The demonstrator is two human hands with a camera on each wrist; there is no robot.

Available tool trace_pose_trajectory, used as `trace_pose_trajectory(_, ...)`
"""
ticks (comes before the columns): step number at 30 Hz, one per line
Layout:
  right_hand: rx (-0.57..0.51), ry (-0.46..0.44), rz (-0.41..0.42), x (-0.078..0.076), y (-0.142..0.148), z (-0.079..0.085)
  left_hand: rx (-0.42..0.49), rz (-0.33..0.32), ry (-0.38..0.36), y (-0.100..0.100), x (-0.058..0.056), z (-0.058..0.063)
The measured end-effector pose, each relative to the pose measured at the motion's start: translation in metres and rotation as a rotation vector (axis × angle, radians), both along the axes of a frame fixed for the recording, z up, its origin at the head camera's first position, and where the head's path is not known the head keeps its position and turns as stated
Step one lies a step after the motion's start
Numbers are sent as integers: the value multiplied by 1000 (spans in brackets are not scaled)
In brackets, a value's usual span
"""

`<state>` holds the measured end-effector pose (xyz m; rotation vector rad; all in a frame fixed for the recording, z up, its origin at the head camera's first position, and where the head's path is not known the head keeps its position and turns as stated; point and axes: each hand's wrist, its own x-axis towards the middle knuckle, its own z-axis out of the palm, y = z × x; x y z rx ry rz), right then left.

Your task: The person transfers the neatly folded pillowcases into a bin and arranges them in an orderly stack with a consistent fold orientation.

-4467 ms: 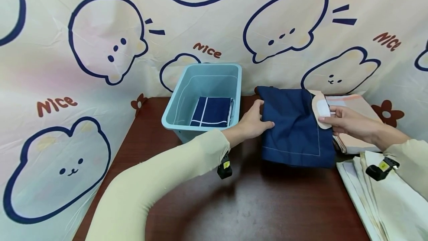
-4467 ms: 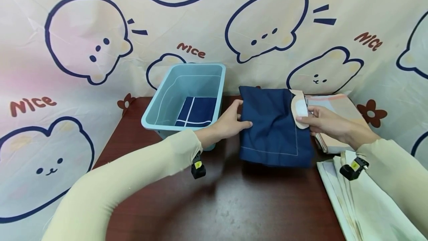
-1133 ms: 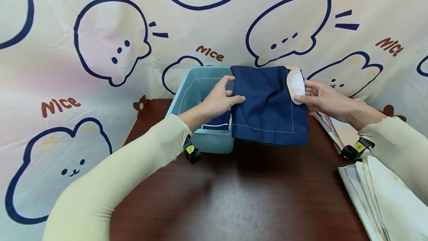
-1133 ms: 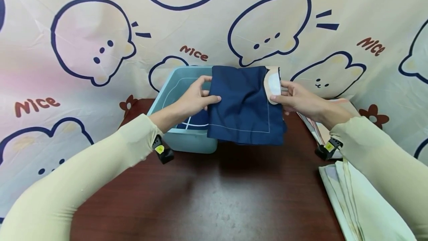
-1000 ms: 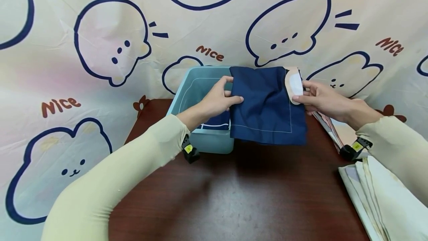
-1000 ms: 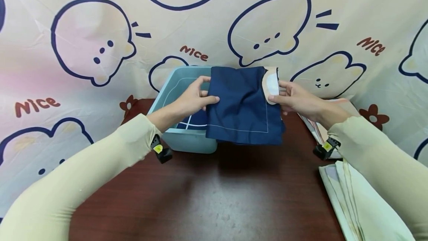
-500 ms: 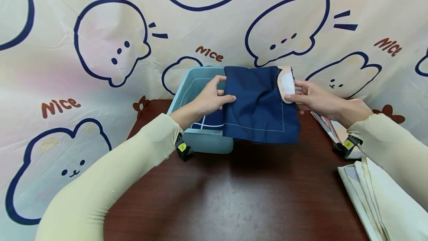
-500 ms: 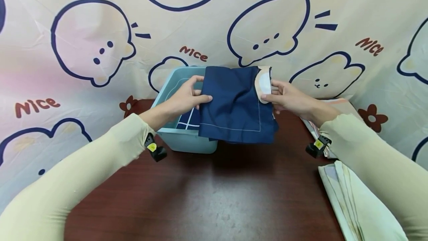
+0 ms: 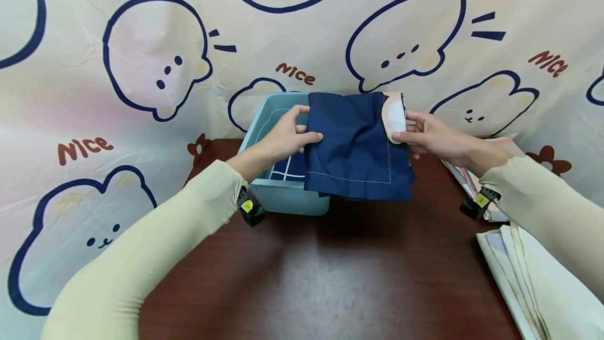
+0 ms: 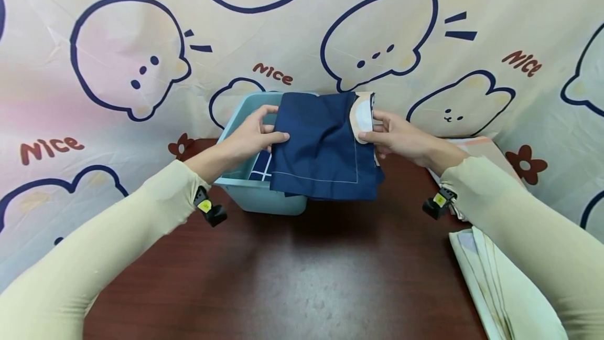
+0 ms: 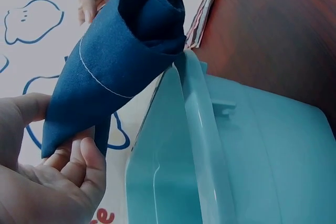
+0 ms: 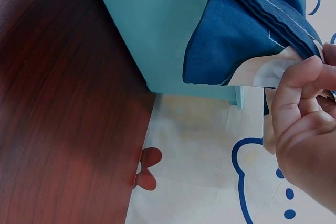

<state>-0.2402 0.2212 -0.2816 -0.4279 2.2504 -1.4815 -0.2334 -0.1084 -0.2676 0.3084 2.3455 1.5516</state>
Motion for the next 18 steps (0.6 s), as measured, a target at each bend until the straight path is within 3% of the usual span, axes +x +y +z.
trace_pose_trajectory(18,-48,3,26,-5,-21,0,-26,8,14,-21,-3,1)
